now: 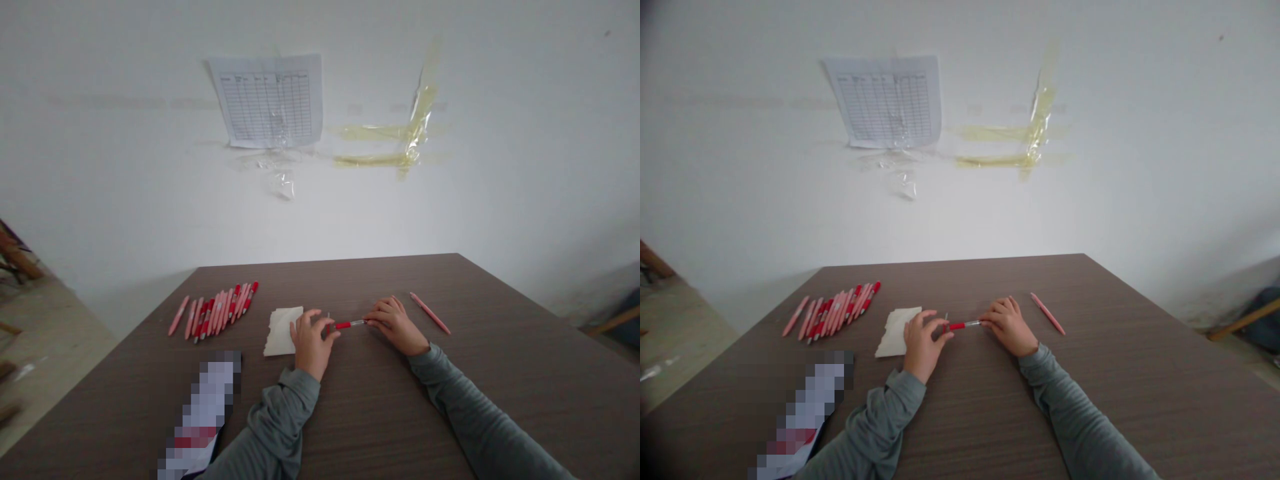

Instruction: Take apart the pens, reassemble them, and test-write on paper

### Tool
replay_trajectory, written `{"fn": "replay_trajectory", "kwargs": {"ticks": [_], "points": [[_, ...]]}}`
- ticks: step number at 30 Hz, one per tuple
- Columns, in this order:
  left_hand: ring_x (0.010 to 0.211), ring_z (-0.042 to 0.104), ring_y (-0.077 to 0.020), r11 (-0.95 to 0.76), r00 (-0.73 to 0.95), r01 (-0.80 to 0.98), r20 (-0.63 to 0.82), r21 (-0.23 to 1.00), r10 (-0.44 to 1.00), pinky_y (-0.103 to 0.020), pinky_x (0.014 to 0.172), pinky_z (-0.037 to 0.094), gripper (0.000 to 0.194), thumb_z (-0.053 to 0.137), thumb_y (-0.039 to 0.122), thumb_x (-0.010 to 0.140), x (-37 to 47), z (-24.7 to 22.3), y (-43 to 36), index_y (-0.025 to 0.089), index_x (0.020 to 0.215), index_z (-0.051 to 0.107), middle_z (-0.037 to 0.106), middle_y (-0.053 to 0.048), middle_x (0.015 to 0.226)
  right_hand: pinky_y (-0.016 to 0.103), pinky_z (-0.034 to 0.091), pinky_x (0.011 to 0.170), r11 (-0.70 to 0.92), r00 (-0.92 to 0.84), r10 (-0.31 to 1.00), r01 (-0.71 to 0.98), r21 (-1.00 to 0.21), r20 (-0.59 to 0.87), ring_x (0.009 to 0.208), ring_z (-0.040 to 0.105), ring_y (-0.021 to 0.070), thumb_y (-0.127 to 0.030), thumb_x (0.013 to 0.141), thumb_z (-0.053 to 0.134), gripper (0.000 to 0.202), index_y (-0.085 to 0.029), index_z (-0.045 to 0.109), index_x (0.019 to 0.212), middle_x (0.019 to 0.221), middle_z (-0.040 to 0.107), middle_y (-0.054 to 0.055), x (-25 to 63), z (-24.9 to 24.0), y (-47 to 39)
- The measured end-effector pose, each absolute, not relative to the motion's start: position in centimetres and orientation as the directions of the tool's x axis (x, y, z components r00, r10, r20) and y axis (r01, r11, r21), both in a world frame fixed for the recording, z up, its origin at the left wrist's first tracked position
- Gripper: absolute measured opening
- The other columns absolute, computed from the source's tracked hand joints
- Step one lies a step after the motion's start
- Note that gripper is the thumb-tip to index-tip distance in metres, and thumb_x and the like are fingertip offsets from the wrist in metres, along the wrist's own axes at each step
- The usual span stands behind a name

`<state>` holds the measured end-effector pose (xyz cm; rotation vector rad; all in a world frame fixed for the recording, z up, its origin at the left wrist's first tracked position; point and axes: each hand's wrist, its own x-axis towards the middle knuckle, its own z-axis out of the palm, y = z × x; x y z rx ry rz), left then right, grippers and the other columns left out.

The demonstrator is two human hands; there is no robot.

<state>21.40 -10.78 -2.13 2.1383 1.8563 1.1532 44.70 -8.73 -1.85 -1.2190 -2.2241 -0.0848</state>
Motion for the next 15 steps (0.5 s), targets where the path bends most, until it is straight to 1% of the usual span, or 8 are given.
{"fn": "replay_trajectory", "kwargs": {"ticks": [3, 5, 9, 15], "points": [[0.115, 0.048, -0.0265, -0.255, -0.021, 0.816, 0.467, 0.518, 0.884, -0.061, 0.104, 0.025, 0.015, 0.066, 0.036, 0.076, 21.38, -2.21, -10.77, 0.029, 0.088, 0.069, 0.056, -0.006, 0.116, 0.046, 0.032, 0.101, 0.581, -0.392, 0.741, 0.781, -0.228, 0.545, 0.099, 0.052, 0.0206, -0.033, 0.089, 0.055, 0.018, -0.031, 0.069, 0.098, 0.091, 0.065, 0.003, 44.73, -1.86, -8.69], [0.114, 0.048, -0.0265, -0.253, -0.017, 0.815, 0.458, 0.521, 0.889, -0.061, 0.104, 0.025, 0.015, 0.062, 0.037, 0.079, 21.40, -2.20, -10.77, 0.028, 0.086, 0.070, 0.056, -0.006, 0.115, 0.047, 0.032, 0.102, 0.582, -0.387, 0.740, 0.778, -0.236, 0.550, 0.099, 0.052, 0.0205, -0.033, 0.088, 0.055, 0.018, -0.031, 0.069, 0.098, 0.091, 0.066, 0.003, 44.73, -1.81, -8.71], [0.113, 0.049, -0.0263, -0.249, -0.012, 0.821, 0.450, 0.515, 0.893, -0.061, 0.104, 0.025, 0.013, 0.061, 0.034, 0.080, 21.48, -1.95, -10.82, 0.026, 0.080, 0.071, 0.058, -0.005, 0.114, 0.048, 0.031, 0.102, 0.592, -0.397, 0.738, 0.769, -0.242, 0.546, 0.099, 0.052, 0.0209, -0.034, 0.088, 0.055, 0.019, -0.032, 0.069, 0.101, 0.091, 0.066, 0.003, 44.69, -1.73, -8.78], [0.113, 0.050, -0.0259, -0.253, -0.012, 0.821, 0.459, 0.511, 0.888, -0.061, 0.104, 0.025, 0.007, 0.066, 0.028, 0.075, 21.52, -1.79, -10.85, 0.028, 0.081, 0.070, 0.058, -0.004, 0.114, 0.048, 0.032, 0.100, 0.608, -0.407, 0.734, 0.751, -0.258, 0.544, 0.099, 0.051, 0.0218, -0.035, 0.088, 0.055, 0.021, -0.033, 0.068, 0.104, 0.091, 0.066, 0.004, 44.74, -1.79, -8.71]]}}
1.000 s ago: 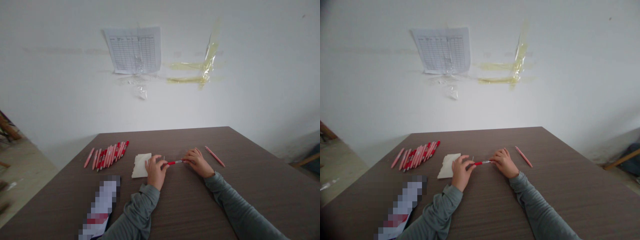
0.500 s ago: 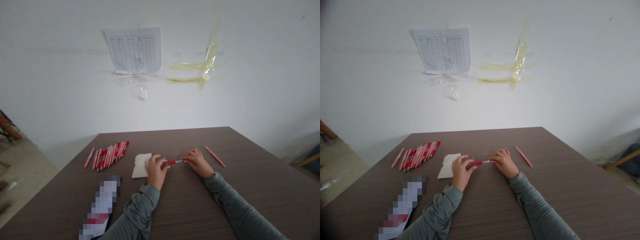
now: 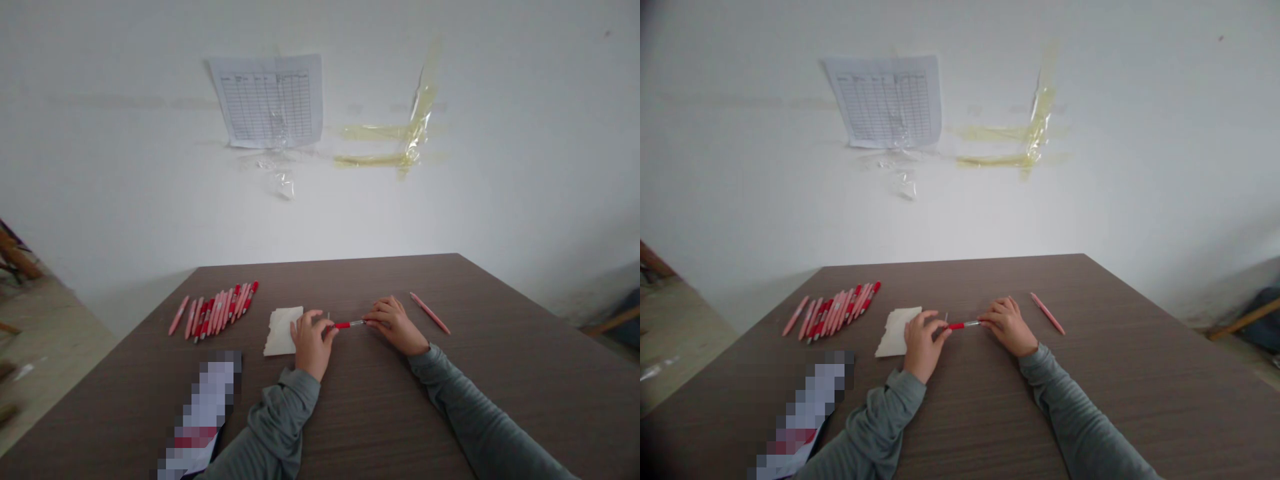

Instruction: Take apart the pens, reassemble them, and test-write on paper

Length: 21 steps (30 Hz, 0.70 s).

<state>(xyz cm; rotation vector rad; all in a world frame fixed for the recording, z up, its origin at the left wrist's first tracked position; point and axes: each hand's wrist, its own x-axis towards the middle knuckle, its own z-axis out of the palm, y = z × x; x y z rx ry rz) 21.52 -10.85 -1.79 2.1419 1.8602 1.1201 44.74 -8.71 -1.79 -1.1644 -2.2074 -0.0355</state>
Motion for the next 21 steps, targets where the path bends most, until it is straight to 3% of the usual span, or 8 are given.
{"fn": "replay_trajectory", "kwargs": {"ticks": [7, 15, 21], "points": [[0.115, 0.049, -0.0255, -0.255, -0.007, 0.816, 0.450, 0.519, 0.893, -0.060, 0.105, 0.024, 0.010, 0.070, 0.026, 0.072, 21.5, -1.8, -10.8, 0.029, 0.081, 0.069, 0.057, -0.004, 0.114, 0.045, 0.036, 0.097, 0.613, -0.402, 0.731, 0.742, -0.272, 0.552, 0.098, 0.050, 0.0219, -0.034, 0.088, 0.055, 0.021, -0.033, 0.069, 0.104, 0.090, 0.066, 0.004, 44.8, -2.0, -8.5], [0.113, 0.049, -0.0260, -0.260, -0.006, 0.814, 0.455, 0.519, 0.890, -0.060, 0.103, 0.026, 0.015, 0.060, 0.037, 0.080, 21.3, -1.6, -10.9, 0.026, 0.083, 0.070, 0.058, -0.006, 0.113, 0.044, 0.038, 0.095, 0.611, -0.386, 0.730, 0.738, -0.286, 0.565, 0.099, 0.050, 0.0229, -0.035, 0.088, 0.055, 0.021, -0.032, 0.070, 0.102, 0.090, 0.066, 0.005, 44.5, -1.0, -9.0], [0.113, 0.049, -0.0260, -0.270, 0.004, 0.814, 0.460, 0.515, 0.888, -0.060, 0.103, 0.025, 0.010, 0.061, 0.032, 0.079, 21.3, -1.8, -10.9, 0.027, 0.082, 0.070, 0.058, -0.005, 0.113, 0.044, 0.038, 0.095, 0.605, -0.396, 0.732, 0.751, -0.264, 0.554, 0.098, 0.050, 0.0223, -0.035, 0.089, 0.054, 0.023, -0.034, 0.068, 0.106, 0.089, 0.066, 0.004, 44.4, -0.9, -9.2]]}}
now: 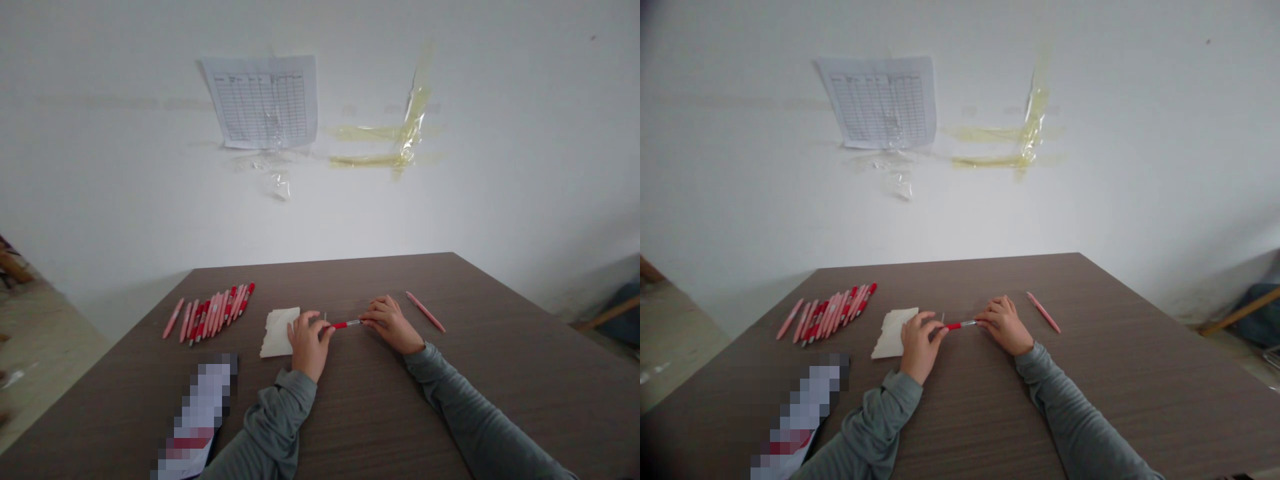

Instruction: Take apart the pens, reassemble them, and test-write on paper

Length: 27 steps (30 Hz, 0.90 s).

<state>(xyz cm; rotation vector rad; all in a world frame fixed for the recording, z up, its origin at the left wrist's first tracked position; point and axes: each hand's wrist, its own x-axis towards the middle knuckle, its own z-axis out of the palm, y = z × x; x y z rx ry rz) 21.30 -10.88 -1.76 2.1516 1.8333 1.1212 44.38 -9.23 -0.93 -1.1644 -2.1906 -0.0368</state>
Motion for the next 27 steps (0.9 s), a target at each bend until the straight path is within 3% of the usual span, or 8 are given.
{"fn": "replay_trajectory", "kwargs": {"ticks": [8, 15, 27], "points": [[0.111, 0.050, -0.0240, -0.279, -0.009, 0.802, 0.479, 0.528, 0.878, -0.055, 0.103, 0.028, 0.009, 0.069, 0.026, 0.073, 21.38, -1.42, -11.01, 0.027, 0.082, 0.068, 0.059, -0.004, 0.110, 0.045, 0.038, 0.095, 0.613, -0.393, 0.728, 0.740, -0.277, 0.562, 0.100, 0.049, 0.0232, -0.035, 0.088, 0.054, 0.023, -0.034, 0.068, 0.107, 0.090, 0.066, 0.005, 44.57, -1.51, -8.88], [0.110, 0.050, -0.0248, -0.262, -0.016, 0.811, 0.467, 0.524, 0.884, -0.057, 0.103, 0.027, 0.016, 0.058, 0.037, 0.081, 21.43, -1.63, -10.93, 0.026, 0.082, 0.070, 0.059, -0.006, 0.111, 0.045, 0.039, 0.095, 0.609, -0.386, 0.732, 0.741, -0.283, 0.562, 0.100, 0.049, 0.0232, -0.034, 0.088, 0.055, 0.022, -0.033, 0.069, 0.105, 0.089, 0.066, 0.005, 44.52, -1.45, -8.95], [0.110, 0.050, -0.0233, -0.312, 0.014, 0.799, 0.502, 0.514, 0.865, -0.052, 0.102, 0.030, 0.008, 0.061, 0.029, 0.079, 21.44, -1.80, -10.83, 0.026, 0.079, 0.069, 0.059, -0.004, 0.110, 0.046, 0.038, 0.096, 0.609, -0.392, 0.730, 0.744, -0.273, 0.560, 0.101, 0.049, 0.0234, -0.034, 0.088, 0.055, 0.023, -0.035, 0.068, 0.107, 0.091, 0.066, 0.004, 44.52, -1.60, -8.90]]}}
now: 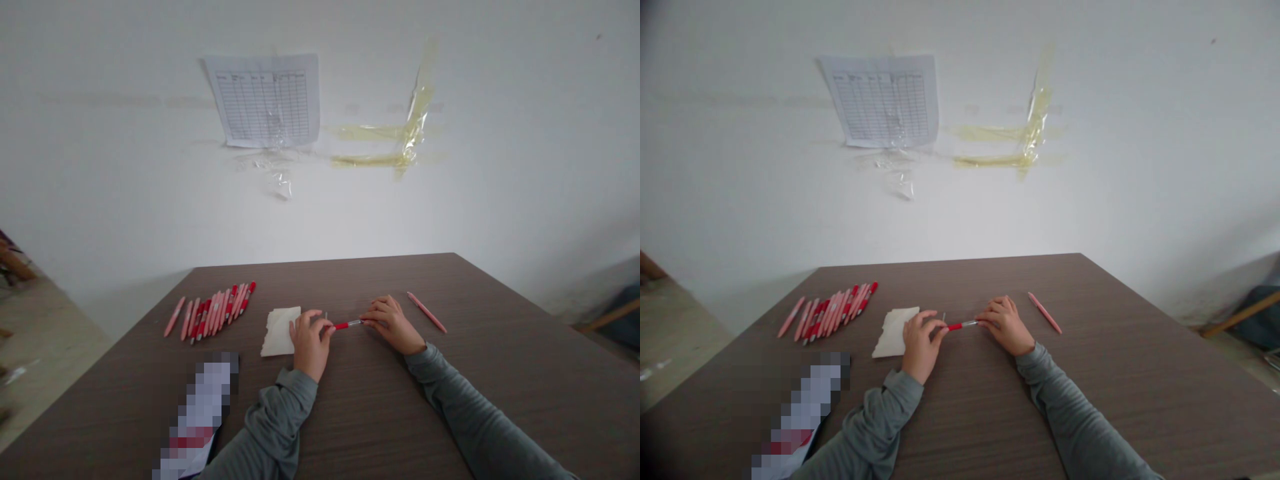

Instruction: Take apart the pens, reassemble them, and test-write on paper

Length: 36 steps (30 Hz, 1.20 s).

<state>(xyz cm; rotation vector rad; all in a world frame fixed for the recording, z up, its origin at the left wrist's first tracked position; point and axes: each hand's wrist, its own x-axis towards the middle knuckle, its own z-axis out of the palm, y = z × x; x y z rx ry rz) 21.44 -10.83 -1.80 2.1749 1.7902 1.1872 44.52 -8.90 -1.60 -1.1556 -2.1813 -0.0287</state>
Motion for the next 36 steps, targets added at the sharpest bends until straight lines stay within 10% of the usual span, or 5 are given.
{"fn": "replay_trajectory", "kwargs": {"ticks": [36], "points": [[0.116, 0.047, -0.0261, -0.276, 0.020, 0.827, 0.463, 0.491, 0.886, -0.061, 0.105, 0.024, 0.011, 0.059, 0.031, 0.081, 21.52, -1.98, -11.00, 0.027, 0.084, 0.069, 0.055, -0.006, 0.117, 0.047, 0.036, 0.099, 0.611, -0.391, 0.732, 0.740, -0.282, 0.558, 0.102, 0.050, 0.0228, -0.033, 0.087, 0.056, 0.022, -0.034, 0.068, 0.106, 0.090, 0.066, 0.004, 44.56, -2.04, -8.66]]}}
